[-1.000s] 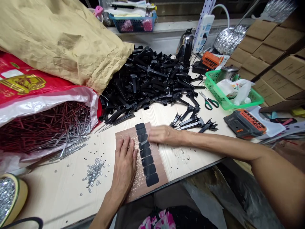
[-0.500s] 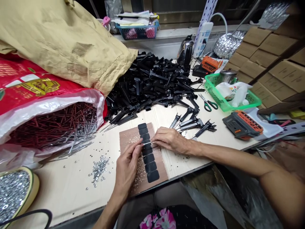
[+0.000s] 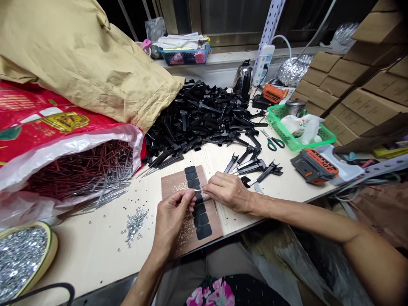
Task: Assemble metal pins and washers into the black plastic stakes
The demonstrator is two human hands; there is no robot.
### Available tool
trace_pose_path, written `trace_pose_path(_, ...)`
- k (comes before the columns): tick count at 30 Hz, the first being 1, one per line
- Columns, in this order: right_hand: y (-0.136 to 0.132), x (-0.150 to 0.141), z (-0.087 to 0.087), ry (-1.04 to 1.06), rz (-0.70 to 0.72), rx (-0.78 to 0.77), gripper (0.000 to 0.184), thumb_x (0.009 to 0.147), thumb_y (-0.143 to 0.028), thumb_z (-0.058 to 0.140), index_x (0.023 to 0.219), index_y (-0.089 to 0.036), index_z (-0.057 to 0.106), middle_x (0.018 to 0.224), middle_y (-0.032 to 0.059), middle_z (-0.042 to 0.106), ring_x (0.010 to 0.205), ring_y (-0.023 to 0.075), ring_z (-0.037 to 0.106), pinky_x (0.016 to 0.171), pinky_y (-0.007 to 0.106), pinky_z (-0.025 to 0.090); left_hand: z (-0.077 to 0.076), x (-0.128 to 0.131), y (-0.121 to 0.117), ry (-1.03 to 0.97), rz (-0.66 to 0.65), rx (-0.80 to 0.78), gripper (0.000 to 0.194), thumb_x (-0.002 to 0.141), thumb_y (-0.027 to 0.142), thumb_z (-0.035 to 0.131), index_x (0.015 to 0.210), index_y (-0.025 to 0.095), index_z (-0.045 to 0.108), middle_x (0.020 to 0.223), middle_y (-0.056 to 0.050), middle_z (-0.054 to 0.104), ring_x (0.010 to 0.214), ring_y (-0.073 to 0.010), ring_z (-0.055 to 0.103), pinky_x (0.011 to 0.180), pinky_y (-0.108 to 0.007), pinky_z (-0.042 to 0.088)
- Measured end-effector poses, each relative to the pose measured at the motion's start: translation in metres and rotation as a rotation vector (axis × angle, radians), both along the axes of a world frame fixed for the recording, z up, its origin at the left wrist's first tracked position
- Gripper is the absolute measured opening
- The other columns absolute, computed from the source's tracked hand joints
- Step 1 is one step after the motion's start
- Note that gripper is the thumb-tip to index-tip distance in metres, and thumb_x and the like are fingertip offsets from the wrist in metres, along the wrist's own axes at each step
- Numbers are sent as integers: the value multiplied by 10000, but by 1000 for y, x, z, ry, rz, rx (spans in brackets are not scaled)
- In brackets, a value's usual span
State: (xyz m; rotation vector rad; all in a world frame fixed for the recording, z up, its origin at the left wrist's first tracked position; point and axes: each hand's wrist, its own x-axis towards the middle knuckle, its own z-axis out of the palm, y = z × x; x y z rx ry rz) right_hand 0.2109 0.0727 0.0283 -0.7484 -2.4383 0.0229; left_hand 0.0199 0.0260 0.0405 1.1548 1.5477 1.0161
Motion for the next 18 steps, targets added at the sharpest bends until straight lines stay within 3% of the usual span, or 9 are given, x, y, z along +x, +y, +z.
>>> trace_pose_path(12, -8, -17, 7, -2, -152, -39, 224, 987, -255, 396, 927, -184, 600, 847, 20, 607, 754, 128, 559, 646, 251, 377, -4, -6, -2, 11, 35, 109, 370, 798, 483, 609, 911, 143, 703, 755, -30, 694, 613, -134, 605, 635, -254, 500)
trace_pose_path(18, -9, -24, 8, -6, -167, -80, 246, 990, -285, 394, 903, -176, 596, 850, 33, 609, 774, 137, 554, 667, 253, 386, -7, -9, -3, 13, 32, 125, 329, 825, 449, 589, 890, 143, 689, 754, -27, 685, 622, -130, 610, 639, -243, 500)
